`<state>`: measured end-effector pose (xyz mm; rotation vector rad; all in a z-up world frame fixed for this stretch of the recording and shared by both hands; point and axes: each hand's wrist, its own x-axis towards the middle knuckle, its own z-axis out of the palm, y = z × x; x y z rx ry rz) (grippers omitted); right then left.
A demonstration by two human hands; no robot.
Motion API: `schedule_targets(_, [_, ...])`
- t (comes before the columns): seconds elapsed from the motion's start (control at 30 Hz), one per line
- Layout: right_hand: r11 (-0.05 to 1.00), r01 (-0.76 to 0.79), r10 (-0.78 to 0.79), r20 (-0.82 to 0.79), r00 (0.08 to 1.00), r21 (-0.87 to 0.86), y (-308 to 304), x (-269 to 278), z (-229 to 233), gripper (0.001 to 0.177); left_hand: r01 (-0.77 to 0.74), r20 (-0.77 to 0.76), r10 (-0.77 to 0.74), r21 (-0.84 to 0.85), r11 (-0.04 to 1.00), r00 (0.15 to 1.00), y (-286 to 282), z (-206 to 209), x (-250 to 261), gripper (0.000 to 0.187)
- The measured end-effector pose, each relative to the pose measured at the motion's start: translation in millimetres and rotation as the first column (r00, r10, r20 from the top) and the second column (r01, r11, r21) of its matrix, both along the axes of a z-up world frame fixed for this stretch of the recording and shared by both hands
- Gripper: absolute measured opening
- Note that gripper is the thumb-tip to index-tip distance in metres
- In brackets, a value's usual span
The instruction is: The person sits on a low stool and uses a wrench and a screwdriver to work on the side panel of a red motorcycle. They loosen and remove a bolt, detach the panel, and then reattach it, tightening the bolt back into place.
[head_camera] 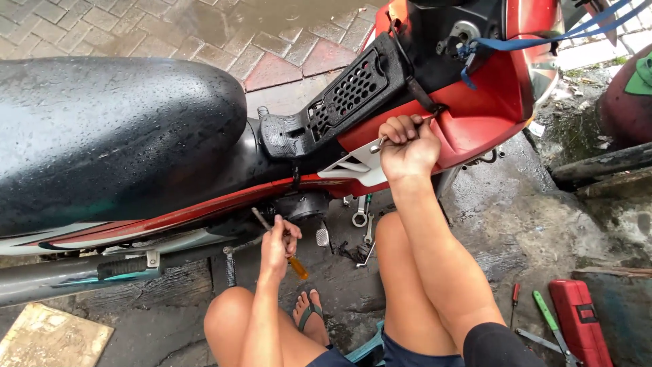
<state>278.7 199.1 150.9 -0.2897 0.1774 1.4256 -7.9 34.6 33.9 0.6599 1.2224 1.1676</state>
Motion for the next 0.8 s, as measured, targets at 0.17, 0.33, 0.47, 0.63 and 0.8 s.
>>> schedule_targets(0.17, [1.000, -0.026, 0.026, -0.012, 1.000, 0.004, -4, -2, 3, 0.039, 0.074, -0.026, -0.074, -0.007, 0.997, 0.997, 5, -2, 15, 0.061])
schedule_targets(0.33, [1.000, -0.001, 0.002, -0.041, 0.999, 0.022, -3, -6, 0, 0.035, 0.103, -0.039, -0.105, -0.030, 0.994, 0.994, 6, -4, 25, 0.061])
schedule_targets(0.47, [1.000, 0.000, 0.001, -0.050, 0.999, 0.020, -2, -8, 5, 0.038, 0.097, -0.037, -0.099, -0.037, 0.995, 0.994, 7, -4, 33, 0.059])
schedule_targets(0.63, [0.999, -0.026, 0.028, -0.083, 0.996, 0.031, -4, -10, 10, 0.040, 0.060, -0.030, -0.061, -0.039, 0.997, 0.998, 3, -2, 42, 0.058])
schedule_targets(0.8, [1.000, 0.001, 0.000, -0.090, 0.996, 0.010, 0, -12, 12, 0.044, 0.044, -0.029, -0.045, -0.038, 0.998, 0.999, -1, 2, 44, 0.059])
